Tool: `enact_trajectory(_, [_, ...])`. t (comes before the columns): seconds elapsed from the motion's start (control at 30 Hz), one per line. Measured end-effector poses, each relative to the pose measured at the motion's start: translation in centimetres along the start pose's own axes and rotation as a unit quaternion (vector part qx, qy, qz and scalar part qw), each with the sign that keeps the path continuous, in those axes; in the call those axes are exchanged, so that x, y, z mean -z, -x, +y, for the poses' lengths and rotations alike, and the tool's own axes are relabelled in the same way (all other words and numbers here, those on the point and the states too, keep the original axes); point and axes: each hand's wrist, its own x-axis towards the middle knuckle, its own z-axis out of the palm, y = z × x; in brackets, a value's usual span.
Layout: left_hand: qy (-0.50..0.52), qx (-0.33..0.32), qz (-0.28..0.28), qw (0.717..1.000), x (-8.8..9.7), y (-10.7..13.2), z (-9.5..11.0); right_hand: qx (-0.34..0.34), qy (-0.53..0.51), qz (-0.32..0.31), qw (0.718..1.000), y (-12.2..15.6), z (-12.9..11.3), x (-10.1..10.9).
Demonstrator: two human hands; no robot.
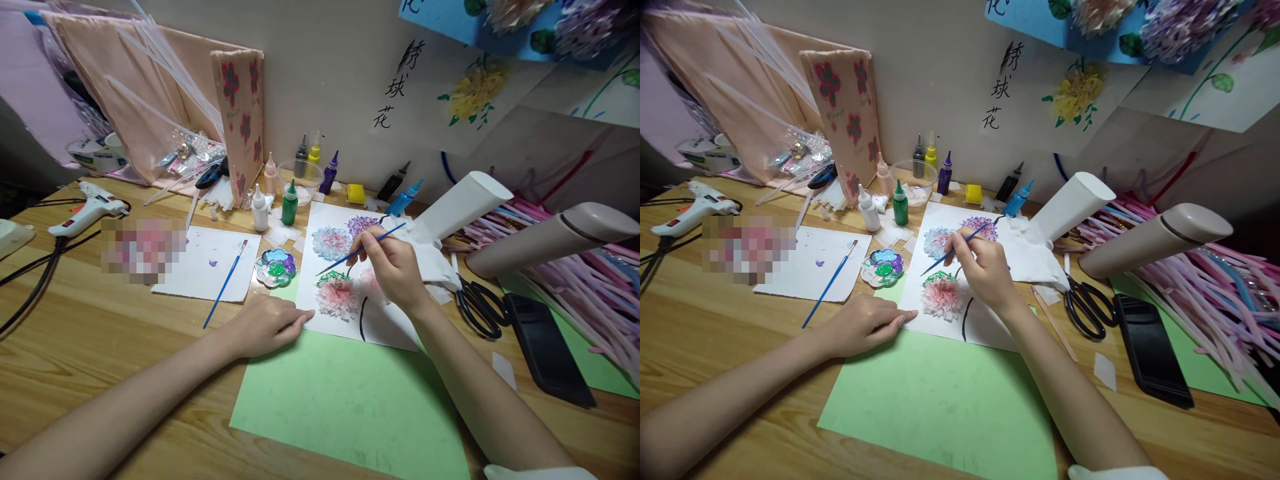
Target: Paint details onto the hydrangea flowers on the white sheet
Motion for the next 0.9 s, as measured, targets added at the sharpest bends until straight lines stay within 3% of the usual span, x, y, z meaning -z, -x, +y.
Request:
enact_trajectory(0.1, [-0.006,-0.006,0.004,1.0,0.0,0.0,0.0,0.012,0.004,-0.01,1.0,0.1,-0.8,-0.2])
enact_trajectory(0.27, [-0.014,-0.011,0.023,1.0,-0.1,0.1,0.2,0.001,0.042,-0.111,0.993,0.6,-1.5,-1.8])
enact_trajectory(0.47, [-0.015,-0.01,0.025,1.0,-0.1,0.2,0.2,-0.006,0.05,-0.161,0.986,1.2,-1.2,-3.1])
enact_trajectory(0.73, [-0.02,-0.013,0.023,0.999,-0.2,0.2,0.0,0.017,-0.011,-0.006,1.0,0.5,-1.4,-0.5])
enact_trajectory(0.9, [-0.022,-0.012,0.02,1.0,-0.2,0.2,0.0,-0.04,-0.001,-0.012,0.999,0.3,-0.2,0.6])
